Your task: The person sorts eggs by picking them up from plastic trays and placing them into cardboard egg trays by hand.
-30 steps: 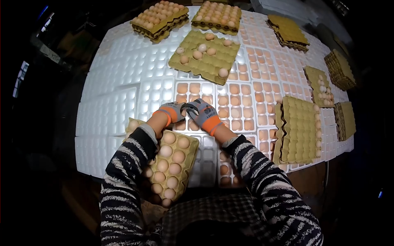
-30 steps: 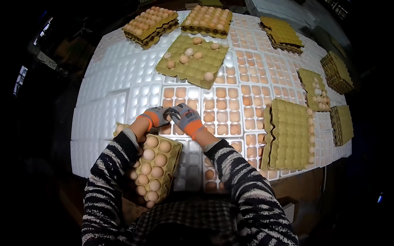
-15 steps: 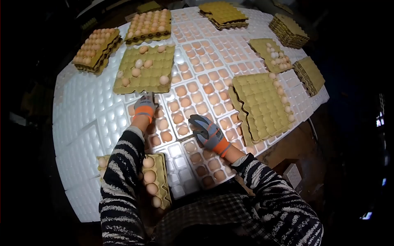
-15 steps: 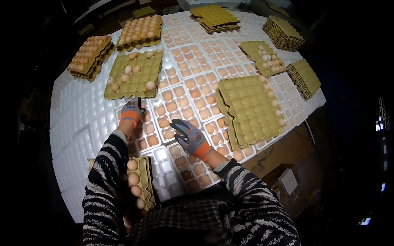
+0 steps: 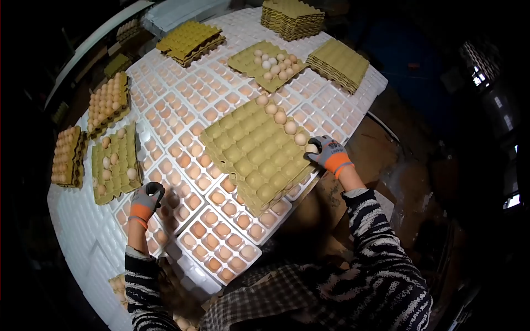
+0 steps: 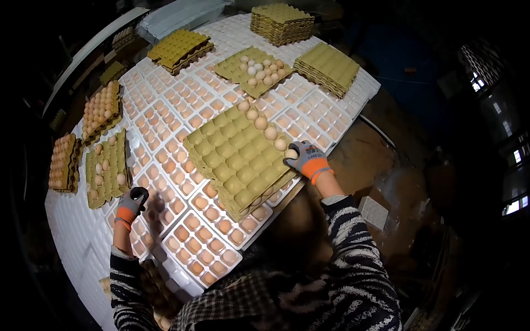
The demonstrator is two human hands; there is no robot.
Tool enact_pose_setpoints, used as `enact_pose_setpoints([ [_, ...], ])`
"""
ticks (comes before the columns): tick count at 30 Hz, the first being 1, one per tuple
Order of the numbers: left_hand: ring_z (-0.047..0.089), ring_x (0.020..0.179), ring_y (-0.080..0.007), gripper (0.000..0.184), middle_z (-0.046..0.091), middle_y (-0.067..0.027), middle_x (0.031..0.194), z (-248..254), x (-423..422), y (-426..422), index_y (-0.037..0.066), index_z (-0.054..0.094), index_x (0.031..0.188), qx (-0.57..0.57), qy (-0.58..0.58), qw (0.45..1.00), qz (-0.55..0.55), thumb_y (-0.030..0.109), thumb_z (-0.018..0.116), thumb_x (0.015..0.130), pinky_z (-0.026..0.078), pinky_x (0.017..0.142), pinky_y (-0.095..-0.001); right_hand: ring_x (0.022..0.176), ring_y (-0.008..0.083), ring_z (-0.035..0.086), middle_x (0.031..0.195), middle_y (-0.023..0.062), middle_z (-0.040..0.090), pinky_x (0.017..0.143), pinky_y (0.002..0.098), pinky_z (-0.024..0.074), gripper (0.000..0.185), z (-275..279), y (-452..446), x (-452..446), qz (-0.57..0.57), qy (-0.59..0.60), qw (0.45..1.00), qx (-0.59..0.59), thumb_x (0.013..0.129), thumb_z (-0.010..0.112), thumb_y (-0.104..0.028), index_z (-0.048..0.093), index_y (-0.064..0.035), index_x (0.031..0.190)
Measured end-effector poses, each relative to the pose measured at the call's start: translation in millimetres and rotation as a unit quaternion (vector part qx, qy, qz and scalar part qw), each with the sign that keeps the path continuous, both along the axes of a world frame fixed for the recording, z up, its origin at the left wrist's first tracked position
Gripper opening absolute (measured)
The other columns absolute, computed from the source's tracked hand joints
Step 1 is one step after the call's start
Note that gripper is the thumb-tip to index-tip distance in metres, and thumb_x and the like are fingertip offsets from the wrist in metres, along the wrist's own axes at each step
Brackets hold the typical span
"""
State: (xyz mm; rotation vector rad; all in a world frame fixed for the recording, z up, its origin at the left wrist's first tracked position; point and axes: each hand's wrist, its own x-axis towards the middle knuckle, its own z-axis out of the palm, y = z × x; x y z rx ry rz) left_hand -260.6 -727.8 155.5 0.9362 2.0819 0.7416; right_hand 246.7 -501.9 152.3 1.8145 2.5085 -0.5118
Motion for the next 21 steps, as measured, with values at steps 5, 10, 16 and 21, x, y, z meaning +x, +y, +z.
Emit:
enact_pose_setpoints([
  [5, 0.062, 0.07, -0.0086, 0.029, 0.07, -0.0021, 0.09, 5.4, 104.7, 22.7, 0.003, 0.067, 0.116, 0.093, -0.145, 0.985, -0.014, 0.02, 0.069, 0.092, 0.05, 0.061, -0.024, 0.09, 0.0231, 0.069, 0.108, 0.0117, 0.07, 0.08, 0.0347, 0.0556, 0.052, 5.3, 28.9, 25.1, -0.009, 0.284, 0.953, -0.1, 0.08, 0.074, -0.027, 0.061, -0.0076, 0.126],
  [10, 0.067, 0.086, -0.0143, 0.041, 0.066, -0.0062, 0.119, 1.5, 170.5, 31.8, 0.002, 0.053, 0.133, 0.186, -0.147, 0.97, -0.056, 0.018, 0.062, 0.096, 0.054, 0.069, -0.0267, 0.079, 0.0149, 0.067, 0.107, 0.0099, 0.067, 0.065, 0.0264, 0.0566, 0.04, -8.7, 129.5, -3.0, -0.073, 0.625, 0.751, -0.198, 0.085, 0.071, -0.005, 0.061, -0.0028, 0.124],
  [16, 0.064, 0.095, -0.0132, 0.04, 0.065, -0.0042, 0.115, 12.6, 219.2, 80.7, 0.006, 0.061, 0.128, 0.21, -0.107, 0.971, -0.051, 0.004, 0.065, 0.088, 0.052, 0.084, -0.0269, 0.103, 0.0309, 0.066, 0.112, 0.0175, 0.069, 0.092, 0.0367, 0.0516, 0.053, -107.2, 292.1, -95.5, -0.089, 0.4, 0.912, 0.006, 0.072, 0.075, -0.033, 0.067, -0.0064, 0.118],
  [21, 0.057, 0.122, -0.0226, 0.049, 0.058, -0.0106, 0.134, 24.2, 226.0, 139.6, 0.008, 0.053, 0.137, 0.242, 0.058, 0.951, -0.184, 0.001, 0.06, 0.089, 0.046, 0.102, -0.0359, 0.106, 0.0316, 0.066, 0.114, 0.0189, 0.069, 0.094, 0.0394, 0.0511, 0.056, -89.0, 291.1, -103.5, -0.07, 0.432, 0.897, 0.055, 0.074, 0.075, -0.034, 0.064, -0.0076, 0.122],
])
